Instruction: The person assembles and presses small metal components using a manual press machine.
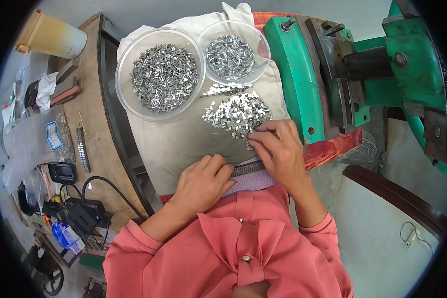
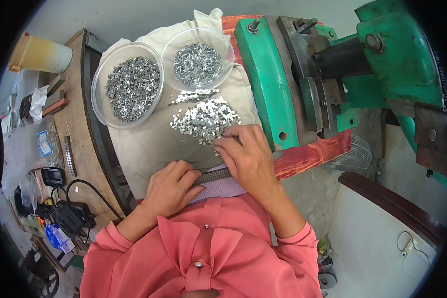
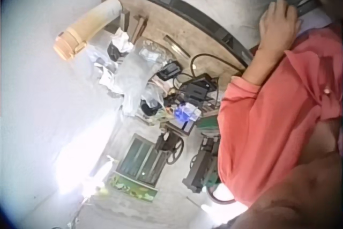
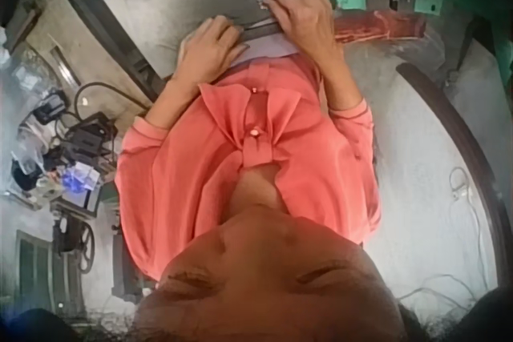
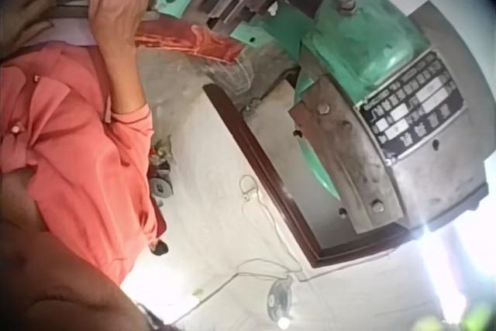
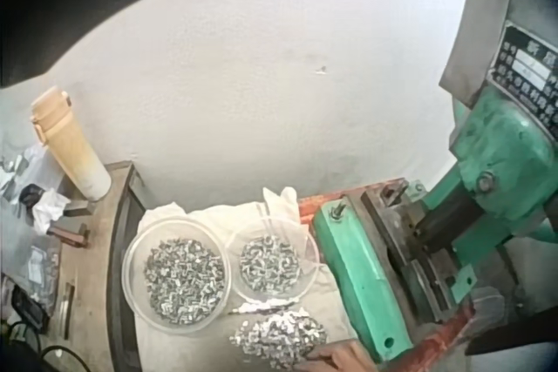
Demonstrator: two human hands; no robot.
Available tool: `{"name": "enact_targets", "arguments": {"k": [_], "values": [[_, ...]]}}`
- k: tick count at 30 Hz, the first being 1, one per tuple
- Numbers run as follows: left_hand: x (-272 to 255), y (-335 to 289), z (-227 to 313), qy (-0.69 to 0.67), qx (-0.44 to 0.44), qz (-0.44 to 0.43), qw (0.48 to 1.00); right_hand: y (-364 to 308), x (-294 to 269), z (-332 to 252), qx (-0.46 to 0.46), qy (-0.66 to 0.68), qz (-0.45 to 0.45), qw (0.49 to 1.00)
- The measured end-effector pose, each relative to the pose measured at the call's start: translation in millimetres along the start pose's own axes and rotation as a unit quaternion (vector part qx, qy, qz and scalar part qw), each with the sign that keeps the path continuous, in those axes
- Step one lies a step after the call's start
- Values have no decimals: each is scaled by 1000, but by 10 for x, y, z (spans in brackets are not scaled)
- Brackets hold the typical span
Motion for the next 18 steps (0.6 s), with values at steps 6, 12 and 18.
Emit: {"name": "enact_targets", "arguments": {"k": [6,12,18], "values": [[98,-25,35,58,24,0,998,-98,-10,16,-4,16,-12,1000],[29,6,62,55,39,-8,998,-284,-88,107,5,37,-33,999],[-4,113,152,57,58,4,997,-312,-59,119,24,11,-43,999]]}}
Point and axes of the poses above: each hand's wrist, its own y-axis towards the middle knuckle, its own x-axis out of the palm, z = x × y, the point moved 8 cm from there along y, towards the middle knuckle, and after that the axes turned 6 degrees about -y, right-handed, at the moved point
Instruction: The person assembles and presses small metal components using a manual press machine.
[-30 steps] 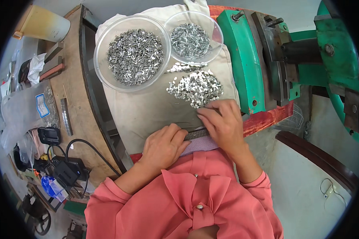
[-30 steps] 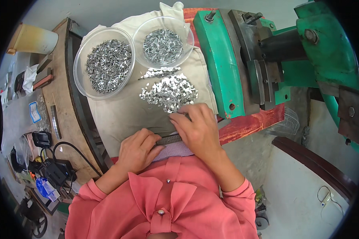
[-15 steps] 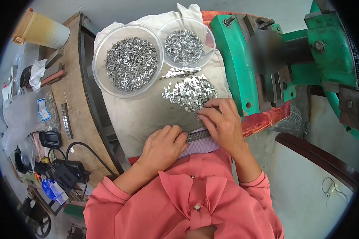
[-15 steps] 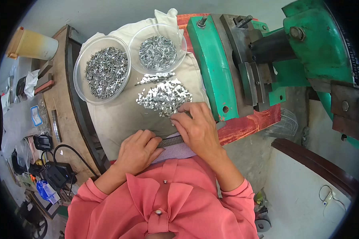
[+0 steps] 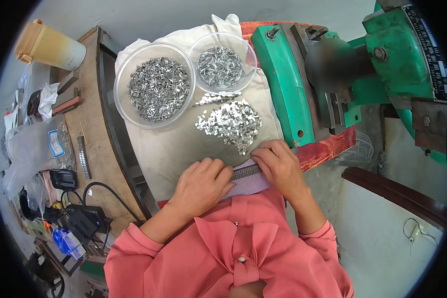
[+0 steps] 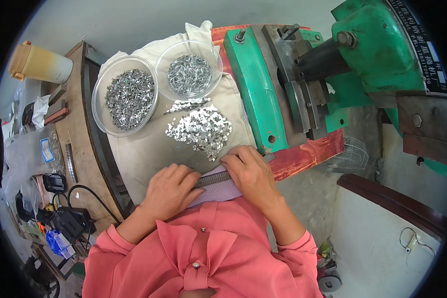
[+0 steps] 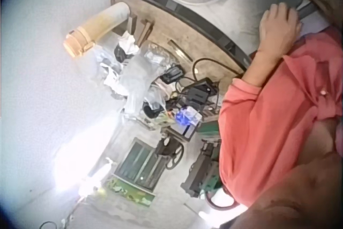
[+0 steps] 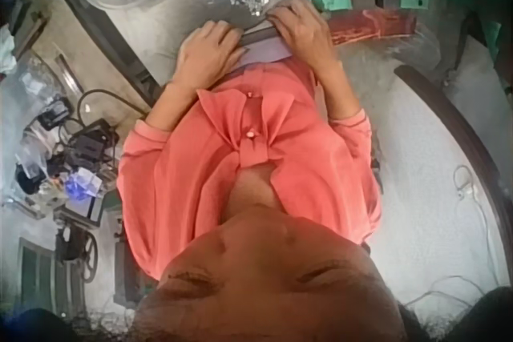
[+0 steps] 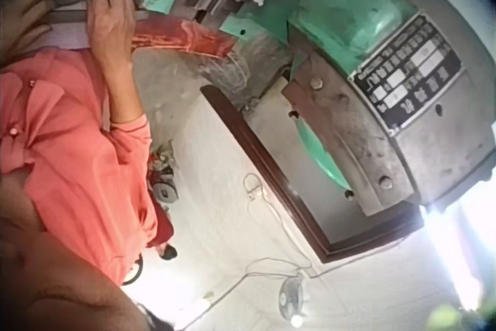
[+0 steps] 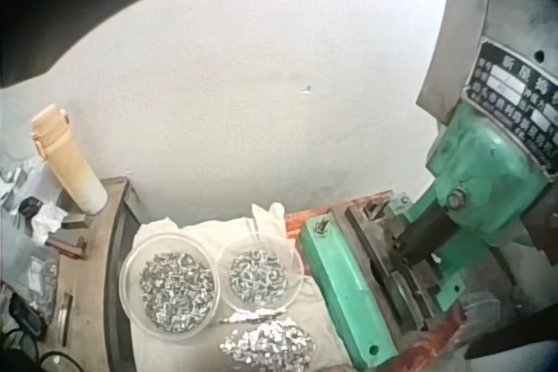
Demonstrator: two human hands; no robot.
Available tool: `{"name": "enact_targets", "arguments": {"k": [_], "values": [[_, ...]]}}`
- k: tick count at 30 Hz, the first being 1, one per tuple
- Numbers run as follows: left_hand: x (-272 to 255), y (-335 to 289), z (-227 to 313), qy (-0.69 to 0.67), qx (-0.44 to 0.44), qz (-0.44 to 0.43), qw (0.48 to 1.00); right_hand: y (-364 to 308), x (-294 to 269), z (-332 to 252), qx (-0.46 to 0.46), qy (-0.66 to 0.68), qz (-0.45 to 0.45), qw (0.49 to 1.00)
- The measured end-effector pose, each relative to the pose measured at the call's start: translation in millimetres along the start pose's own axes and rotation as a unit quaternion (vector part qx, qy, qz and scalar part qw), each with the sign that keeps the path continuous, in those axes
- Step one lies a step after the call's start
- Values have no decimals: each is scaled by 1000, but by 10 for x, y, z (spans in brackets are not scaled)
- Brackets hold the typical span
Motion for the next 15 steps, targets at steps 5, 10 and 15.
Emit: {"name": "enact_targets", "arguments": {"k": [5,10,15], "values": [[169,19,123,74,44,-10,996,112,60,-67,-21,-25,-28,999],[99,-32,181,63,66,6,996,266,8,-154,-53,-51,-22,997],[-217,-180,180,39,47,14,998,522,-94,-249,-68,-69,-1,995]]}}
Point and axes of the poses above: each hand's wrist, its own y-axis towards the middle knuckle, its own x-axis out of the palm, z = x × y, the point moved 8 cm from there along y, towards the middle knuckle, and after that the axes turned 6 degrees about -y, right-handed, at the moved point
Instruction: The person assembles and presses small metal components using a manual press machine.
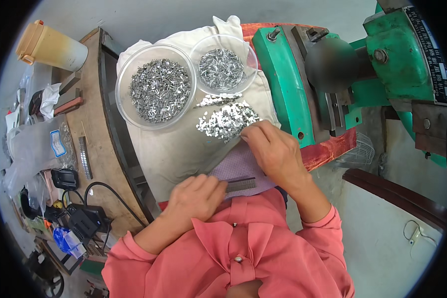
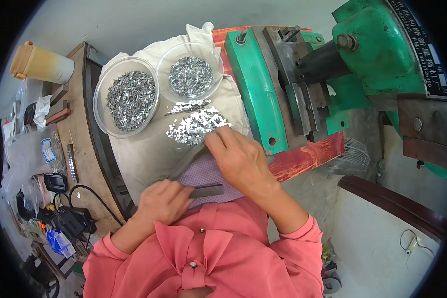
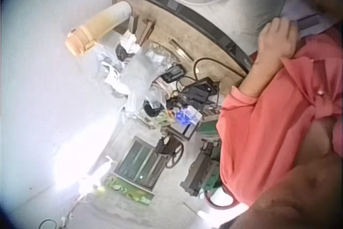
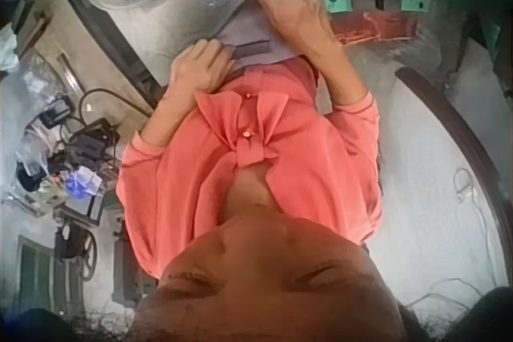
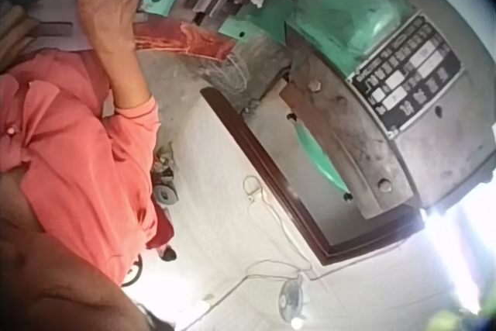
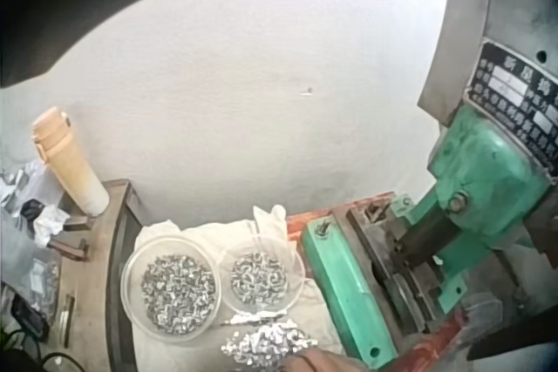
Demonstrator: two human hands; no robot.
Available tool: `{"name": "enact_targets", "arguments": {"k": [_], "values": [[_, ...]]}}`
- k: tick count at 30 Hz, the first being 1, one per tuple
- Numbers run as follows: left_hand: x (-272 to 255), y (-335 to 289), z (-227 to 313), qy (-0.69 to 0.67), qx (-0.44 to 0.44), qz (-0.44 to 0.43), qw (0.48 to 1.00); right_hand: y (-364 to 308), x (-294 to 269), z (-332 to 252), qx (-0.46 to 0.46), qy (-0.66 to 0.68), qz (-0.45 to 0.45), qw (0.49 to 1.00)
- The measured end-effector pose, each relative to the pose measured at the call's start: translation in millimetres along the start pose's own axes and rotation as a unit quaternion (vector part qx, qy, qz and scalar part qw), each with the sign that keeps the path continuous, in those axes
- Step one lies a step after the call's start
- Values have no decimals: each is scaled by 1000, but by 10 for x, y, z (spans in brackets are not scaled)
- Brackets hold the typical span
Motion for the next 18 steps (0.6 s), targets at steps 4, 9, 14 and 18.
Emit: {"name": "enact_targets", "arguments": {"k": [4,9,14,18], "values": [[-346,-107,-189,-32,-71,63,995,154,-88,-81,-30,-28,28,999],[-557,-184,-421,-90,-127,146,977,145,-129,-123,-41,-30,40,998],[-458,-115,-559,-83,-149,161,972,-159,-117,-68,-32,-63,-40,997],[-248,107,-492,-37,-122,120,985,-468,49,37,-22,-66,-79,994]]}}
Point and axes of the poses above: each hand's wrist, its own y-axis towards the middle knuckle, its own x-axis out of the palm, z = x × y, the point moved 8 cm from there along y, towards the middle knuckle, and after that the axes turned 6 degrees about -y, right-handed, at the moved point
